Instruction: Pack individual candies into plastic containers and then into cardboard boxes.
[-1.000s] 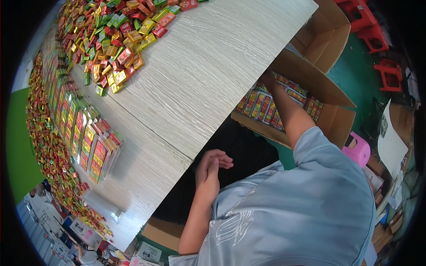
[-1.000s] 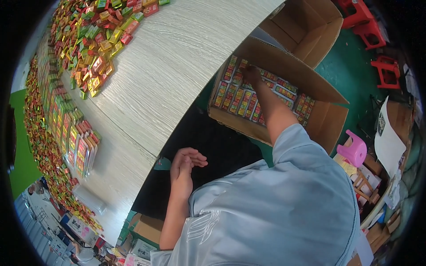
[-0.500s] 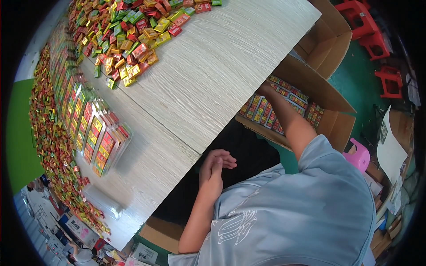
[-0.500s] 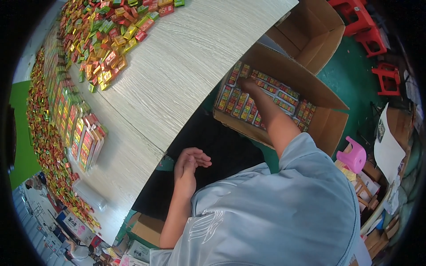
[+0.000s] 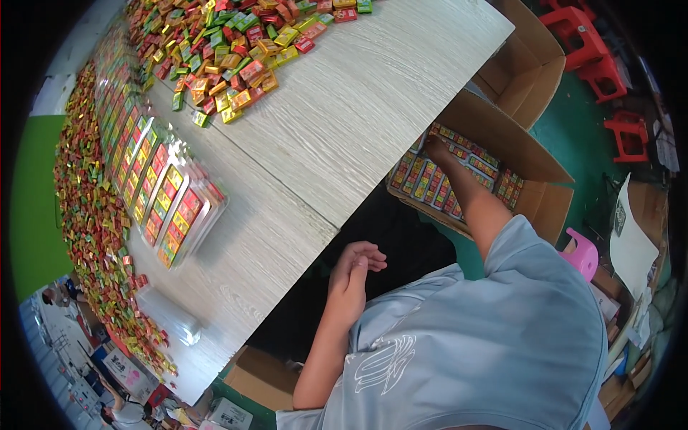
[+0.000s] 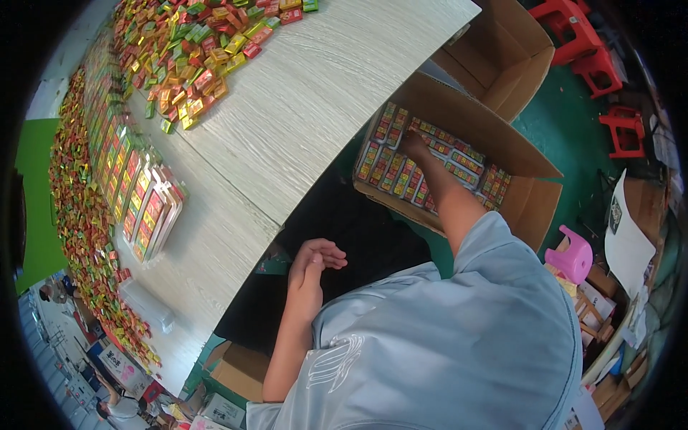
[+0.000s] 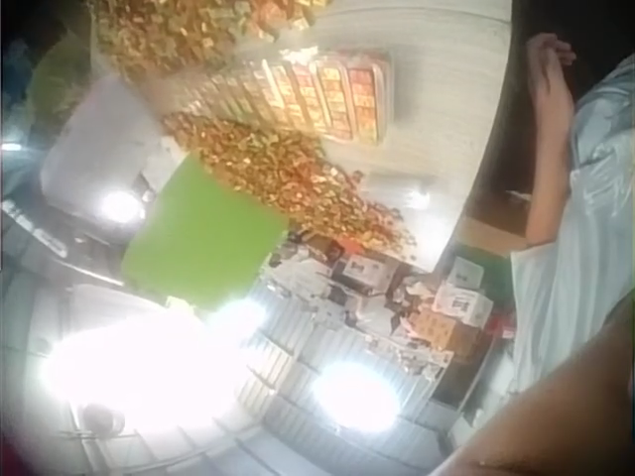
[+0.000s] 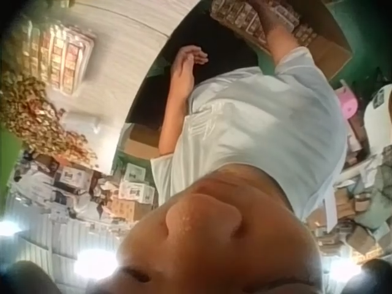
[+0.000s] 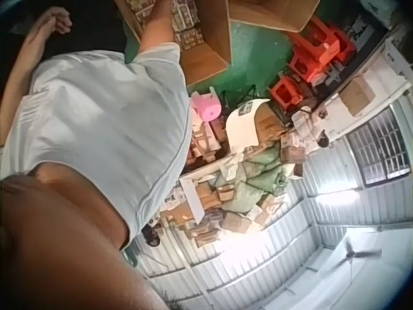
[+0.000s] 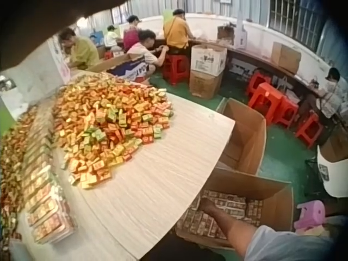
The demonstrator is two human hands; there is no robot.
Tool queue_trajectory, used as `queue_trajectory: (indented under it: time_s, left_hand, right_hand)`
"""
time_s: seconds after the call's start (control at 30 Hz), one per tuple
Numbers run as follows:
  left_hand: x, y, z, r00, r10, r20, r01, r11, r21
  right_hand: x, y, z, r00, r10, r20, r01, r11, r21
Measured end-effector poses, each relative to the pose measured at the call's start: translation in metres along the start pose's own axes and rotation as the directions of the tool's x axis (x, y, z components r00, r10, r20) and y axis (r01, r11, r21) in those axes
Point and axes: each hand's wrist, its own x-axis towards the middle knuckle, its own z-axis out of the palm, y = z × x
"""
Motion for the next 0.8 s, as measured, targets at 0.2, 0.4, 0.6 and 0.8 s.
queue_trajectory:
  time_s: [0.2,0.4,0.6,0.8]
  left_hand:
    - [-0.008,0.009,-0.003,0.999,0.022,0.044,-0.025,0.997,0.069]
    - [-0.031,0.017,-0.019,0.995,0.093,-0.044,-0.084,0.982,0.17]
    - [-0.064,0.062,-0.054,0.824,0.562,-0.071,-0.414,0.683,0.601]
    - [-0.1,0.107,-0.103,0.421,0.87,-0.256,-0.448,0.445,0.776]
  right_hand:
    - [0.004,0.036,-0.023,0.983,-0.004,-0.186,0.016,0.998,0.064]
    - [0.013,0.032,-0.006,0.989,-0.105,-0.1,0.11,0.993,0.049]
    - [-0.013,0.006,-0.028,0.996,-0.08,-0.05,0.082,0.996,0.037]
    - [-0.148,-0.157,-0.113,0.726,-0.072,0.684,0.294,0.931,-0.215]
